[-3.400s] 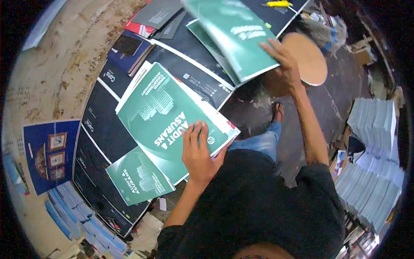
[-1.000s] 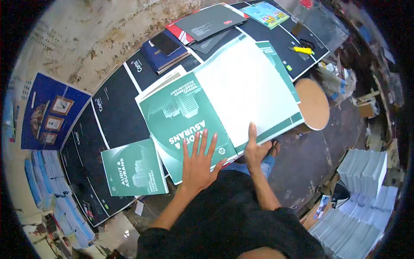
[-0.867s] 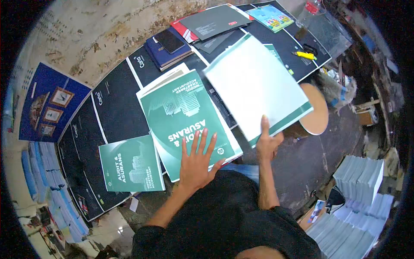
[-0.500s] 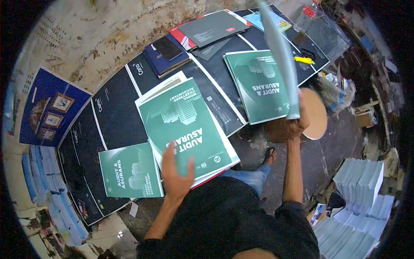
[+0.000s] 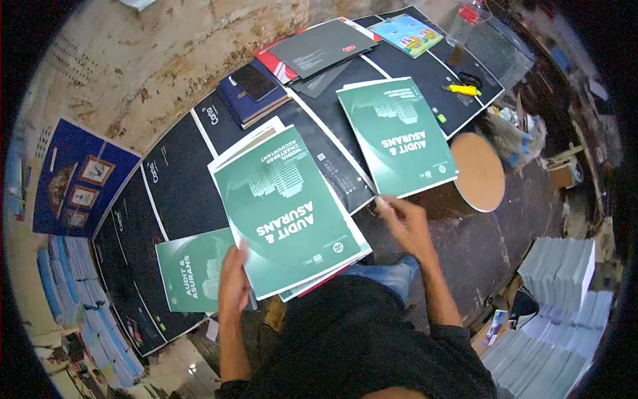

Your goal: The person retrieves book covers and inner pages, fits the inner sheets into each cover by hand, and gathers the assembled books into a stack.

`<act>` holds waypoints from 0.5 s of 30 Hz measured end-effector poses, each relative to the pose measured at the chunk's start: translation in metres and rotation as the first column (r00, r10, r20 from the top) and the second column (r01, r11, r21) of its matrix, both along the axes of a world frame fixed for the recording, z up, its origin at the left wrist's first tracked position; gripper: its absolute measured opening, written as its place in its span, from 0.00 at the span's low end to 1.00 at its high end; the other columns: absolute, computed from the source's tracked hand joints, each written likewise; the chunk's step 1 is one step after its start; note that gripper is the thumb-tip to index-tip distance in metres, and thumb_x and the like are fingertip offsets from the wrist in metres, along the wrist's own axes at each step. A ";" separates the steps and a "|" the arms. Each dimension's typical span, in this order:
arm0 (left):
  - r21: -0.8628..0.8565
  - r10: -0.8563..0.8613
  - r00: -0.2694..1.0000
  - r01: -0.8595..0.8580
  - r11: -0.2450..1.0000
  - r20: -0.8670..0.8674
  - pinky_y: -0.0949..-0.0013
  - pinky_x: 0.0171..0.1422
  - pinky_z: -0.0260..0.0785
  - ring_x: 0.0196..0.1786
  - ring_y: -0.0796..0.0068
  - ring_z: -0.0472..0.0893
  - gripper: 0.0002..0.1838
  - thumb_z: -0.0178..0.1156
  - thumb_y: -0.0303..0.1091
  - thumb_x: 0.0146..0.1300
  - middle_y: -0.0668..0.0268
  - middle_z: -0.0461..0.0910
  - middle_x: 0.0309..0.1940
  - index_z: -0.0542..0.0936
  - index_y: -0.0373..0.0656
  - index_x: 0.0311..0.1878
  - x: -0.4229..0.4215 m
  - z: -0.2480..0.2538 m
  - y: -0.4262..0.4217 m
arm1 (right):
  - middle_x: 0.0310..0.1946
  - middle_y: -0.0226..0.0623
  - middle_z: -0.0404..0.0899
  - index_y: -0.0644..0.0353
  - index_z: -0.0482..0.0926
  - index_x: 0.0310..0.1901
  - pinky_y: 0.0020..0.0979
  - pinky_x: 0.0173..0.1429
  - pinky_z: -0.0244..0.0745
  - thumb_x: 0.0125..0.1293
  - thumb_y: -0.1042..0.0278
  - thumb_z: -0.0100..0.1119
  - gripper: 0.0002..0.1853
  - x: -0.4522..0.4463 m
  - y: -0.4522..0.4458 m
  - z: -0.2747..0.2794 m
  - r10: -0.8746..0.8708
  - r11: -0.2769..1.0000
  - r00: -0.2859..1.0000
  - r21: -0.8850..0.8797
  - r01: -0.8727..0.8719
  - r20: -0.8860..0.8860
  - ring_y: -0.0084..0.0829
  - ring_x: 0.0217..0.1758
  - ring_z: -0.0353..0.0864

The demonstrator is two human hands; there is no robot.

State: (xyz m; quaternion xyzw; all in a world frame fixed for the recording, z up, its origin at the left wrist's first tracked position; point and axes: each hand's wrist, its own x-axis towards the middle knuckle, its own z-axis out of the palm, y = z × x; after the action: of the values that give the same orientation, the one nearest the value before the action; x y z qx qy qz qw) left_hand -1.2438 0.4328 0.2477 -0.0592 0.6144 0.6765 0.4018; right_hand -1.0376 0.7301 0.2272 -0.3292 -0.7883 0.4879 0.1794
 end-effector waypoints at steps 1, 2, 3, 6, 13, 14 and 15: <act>0.000 -0.013 1.000 0.013 1.000 -0.011 0.66 0.61 0.72 0.54 0.71 0.79 0.25 0.62 0.37 0.71 0.56 0.76 0.56 0.67 0.33 0.62 0.002 -0.010 0.005 | 0.38 0.49 0.86 0.65 0.83 0.52 0.35 0.47 0.78 0.75 0.52 0.54 0.22 -0.006 -0.008 -0.014 0.018 0.979 1.000 -0.204 -0.023 -0.023 0.33 0.39 0.86; -0.090 -0.113 0.961 0.093 0.992 -0.254 0.64 0.65 0.69 0.58 0.66 0.76 0.29 0.63 0.37 0.70 0.53 0.74 0.59 0.64 0.34 0.66 0.010 -0.017 0.019 | 0.39 0.48 0.86 0.69 0.81 0.53 0.34 0.47 0.77 0.76 0.47 0.51 0.27 -0.011 -0.011 -0.017 0.027 0.896 0.999 -0.442 -0.037 -0.031 0.32 0.40 0.85; -0.192 -0.219 0.855 0.143 0.971 -0.470 0.62 0.69 0.65 0.62 0.61 0.74 0.34 0.64 0.38 0.68 0.51 0.72 0.61 0.61 0.34 0.71 0.020 -0.019 0.033 | 0.39 0.47 0.86 0.71 0.81 0.53 0.33 0.49 0.77 0.73 0.46 0.55 0.29 -0.014 -0.010 -0.025 0.012 0.873 1.000 -0.486 -0.025 -0.029 0.32 0.42 0.84; -0.171 -0.256 0.659 0.192 0.966 -0.707 0.62 0.71 0.61 0.65 0.61 0.70 0.36 0.60 0.33 0.70 0.49 0.67 0.63 0.54 0.35 0.73 0.040 0.007 0.073 | 0.41 0.45 0.86 0.73 0.81 0.53 0.32 0.54 0.76 0.68 0.53 0.64 0.26 -0.012 -0.007 0.002 -0.022 0.992 0.999 -0.126 0.019 -0.024 0.31 0.46 0.83; 0.073 -0.121 0.492 0.357 0.931 -0.862 0.58 0.55 0.74 0.51 0.56 0.83 0.27 0.61 0.35 0.69 0.45 0.81 0.49 0.60 0.32 0.61 0.043 0.032 0.190 | 0.51 0.46 0.84 0.74 0.77 0.59 0.31 0.59 0.73 0.66 0.62 0.67 0.26 0.031 0.072 0.032 -0.358 0.928 0.898 0.005 0.372 -0.258 0.30 0.54 0.80; 0.062 -0.242 0.598 0.441 0.895 -0.764 0.58 0.56 0.75 0.53 0.58 0.82 0.29 0.62 0.35 0.69 0.44 0.78 0.52 0.59 0.33 0.64 0.041 0.032 0.203 | 0.52 0.45 0.83 0.73 0.78 0.59 0.32 0.60 0.73 0.67 0.61 0.67 0.26 0.038 0.091 0.030 -0.395 0.913 0.903 0.034 0.406 -0.170 0.31 0.55 0.80; 0.063 -0.362 0.676 0.517 0.854 -0.642 0.59 0.56 0.77 0.54 0.60 0.82 0.32 0.63 0.34 0.68 0.43 0.76 0.56 0.58 0.34 0.66 0.040 0.030 0.210 | 0.52 0.45 0.83 0.73 0.78 0.59 0.32 0.60 0.73 0.67 0.61 0.67 0.26 0.041 0.105 0.026 -0.379 0.921 0.911 0.031 0.388 -0.166 0.31 0.55 0.80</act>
State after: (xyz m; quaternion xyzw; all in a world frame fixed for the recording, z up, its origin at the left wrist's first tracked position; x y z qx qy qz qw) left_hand -1.2035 0.6428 0.2777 0.3611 0.6196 0.6097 0.3377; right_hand -0.9968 0.8353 0.2534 -0.4323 -0.7067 0.4425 0.3434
